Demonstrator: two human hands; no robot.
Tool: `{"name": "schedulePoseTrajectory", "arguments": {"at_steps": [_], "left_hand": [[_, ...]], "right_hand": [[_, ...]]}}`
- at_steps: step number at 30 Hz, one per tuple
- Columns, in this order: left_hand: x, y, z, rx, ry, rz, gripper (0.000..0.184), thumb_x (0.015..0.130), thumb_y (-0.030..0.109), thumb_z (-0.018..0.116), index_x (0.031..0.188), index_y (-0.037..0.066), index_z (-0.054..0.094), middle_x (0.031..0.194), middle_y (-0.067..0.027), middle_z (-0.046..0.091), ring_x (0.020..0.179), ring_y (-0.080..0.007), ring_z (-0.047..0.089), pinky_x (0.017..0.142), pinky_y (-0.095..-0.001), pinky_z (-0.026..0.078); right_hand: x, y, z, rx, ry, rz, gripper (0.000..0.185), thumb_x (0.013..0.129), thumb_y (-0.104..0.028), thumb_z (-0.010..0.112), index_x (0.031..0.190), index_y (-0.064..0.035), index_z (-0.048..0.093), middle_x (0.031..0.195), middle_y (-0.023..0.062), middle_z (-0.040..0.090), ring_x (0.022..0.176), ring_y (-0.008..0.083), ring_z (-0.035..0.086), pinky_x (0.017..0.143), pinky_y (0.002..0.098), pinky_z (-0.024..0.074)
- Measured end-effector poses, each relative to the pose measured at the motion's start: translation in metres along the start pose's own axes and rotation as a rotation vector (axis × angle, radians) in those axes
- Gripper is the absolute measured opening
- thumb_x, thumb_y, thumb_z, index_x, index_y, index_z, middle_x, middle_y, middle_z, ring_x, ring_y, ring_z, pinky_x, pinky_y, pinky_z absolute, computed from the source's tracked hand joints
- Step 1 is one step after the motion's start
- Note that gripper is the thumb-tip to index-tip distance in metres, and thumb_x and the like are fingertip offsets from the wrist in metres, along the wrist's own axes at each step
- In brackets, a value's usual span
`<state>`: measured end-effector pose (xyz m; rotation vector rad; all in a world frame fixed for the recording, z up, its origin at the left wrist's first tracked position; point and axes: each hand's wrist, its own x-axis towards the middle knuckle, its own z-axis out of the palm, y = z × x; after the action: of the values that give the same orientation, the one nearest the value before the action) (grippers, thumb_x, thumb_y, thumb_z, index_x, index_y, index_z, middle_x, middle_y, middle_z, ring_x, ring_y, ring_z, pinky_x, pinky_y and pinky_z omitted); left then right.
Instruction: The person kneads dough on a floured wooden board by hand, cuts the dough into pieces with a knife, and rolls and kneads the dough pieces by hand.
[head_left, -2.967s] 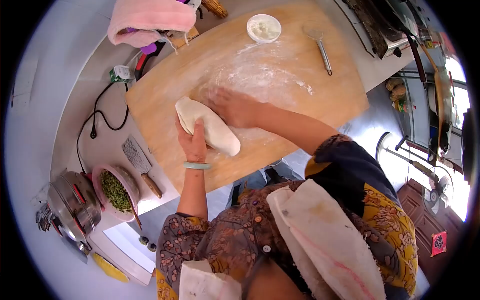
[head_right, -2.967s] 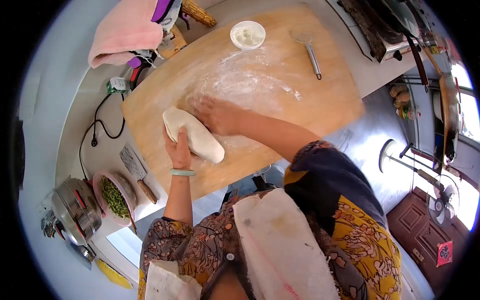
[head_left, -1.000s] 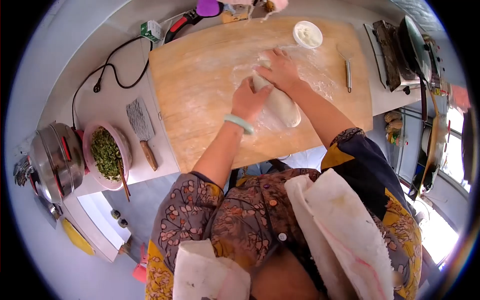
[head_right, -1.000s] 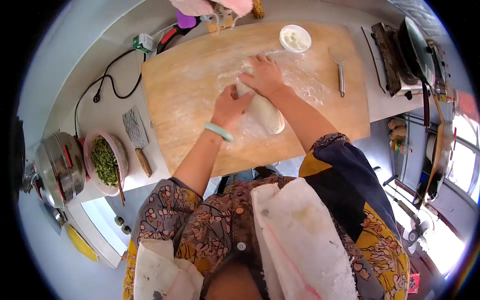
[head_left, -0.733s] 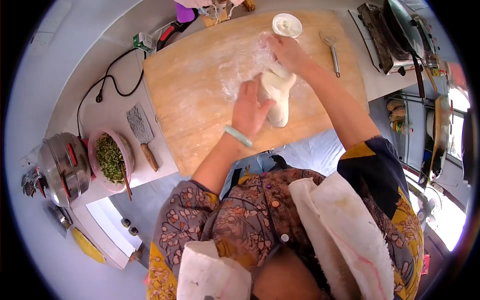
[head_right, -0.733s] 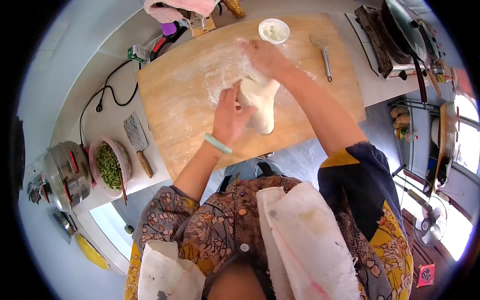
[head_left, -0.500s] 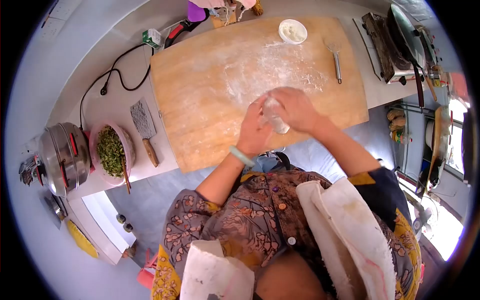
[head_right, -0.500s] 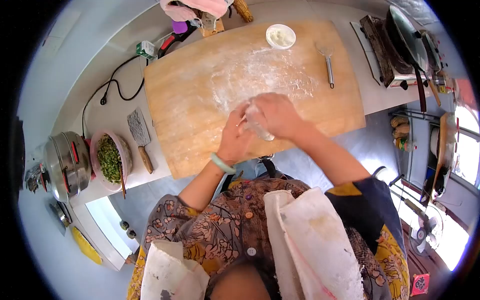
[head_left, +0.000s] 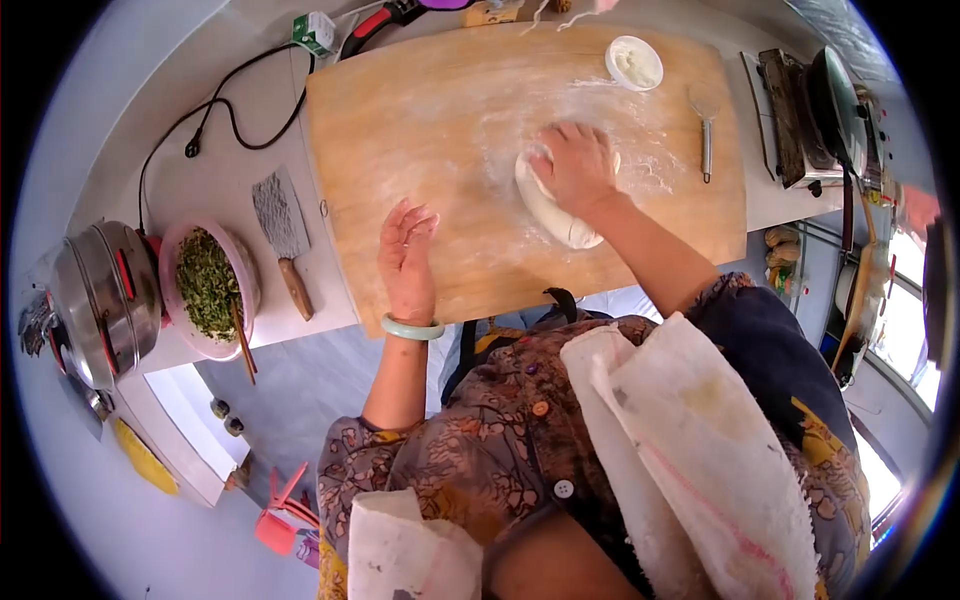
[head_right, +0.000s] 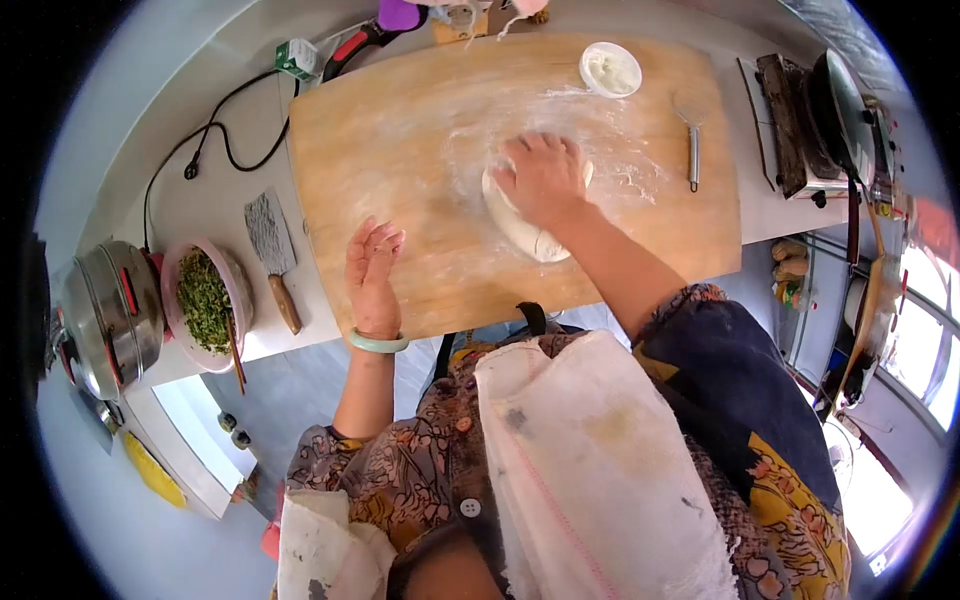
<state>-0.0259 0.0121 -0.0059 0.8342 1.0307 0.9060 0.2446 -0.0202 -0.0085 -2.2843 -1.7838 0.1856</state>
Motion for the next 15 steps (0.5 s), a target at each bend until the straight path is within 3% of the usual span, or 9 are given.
{"name": "schedulePoseTrajectory", "arguments": {"at_steps": [10, 13, 15], "left_hand": [[-0.047, -0.006, -0.034, 0.070, 0.056, -0.007, 0.032, 0.099, 0.004, 0.053, 0.131, -0.001, 0.055, 0.109, -0.0103, 0.065, 0.103, -0.0184, 0.062, 0.095, -0.0338, 0.051], [-0.062, -0.003, -0.042, 0.062, 0.061, -0.043, 0.030, 0.100, 0.005, 0.055, 0.129, -0.001, 0.056, 0.108, -0.0098, 0.065, 0.099, -0.0179, 0.063, 0.093, -0.0330, 0.051], [-0.064, 0.000, -0.040, 0.049, 0.080, -0.055, 0.030, 0.100, 0.006, 0.055, 0.128, -0.001, 0.056, 0.107, -0.0093, 0.066, 0.097, -0.0175, 0.063, 0.092, -0.0326, 0.052]], "right_hand": [[0.041, 0.013, -0.004, 0.032, -0.194, 0.070, 0.048, 0.093, -0.050, 0.055, 0.112, -0.0072, 0.068, 0.117, 0.0124, 0.066, 0.114, 0.0332, 0.059, 0.100, 0.0467, 0.0432], [0.048, 0.023, -0.029, 0.373, -0.423, 0.308, 0.053, 0.096, -0.053, 0.050, 0.112, -0.0058, 0.068, 0.116, 0.0151, 0.066, 0.115, 0.0349, 0.058, 0.100, 0.0475, 0.0439], [0.048, 0.016, -0.060, 0.148, -0.484, 0.116, 0.052, 0.096, -0.053, 0.051, 0.110, -0.0054, 0.067, 0.113, 0.0156, 0.065, 0.110, 0.0367, 0.060, 0.095, 0.0476, 0.0465]]}}
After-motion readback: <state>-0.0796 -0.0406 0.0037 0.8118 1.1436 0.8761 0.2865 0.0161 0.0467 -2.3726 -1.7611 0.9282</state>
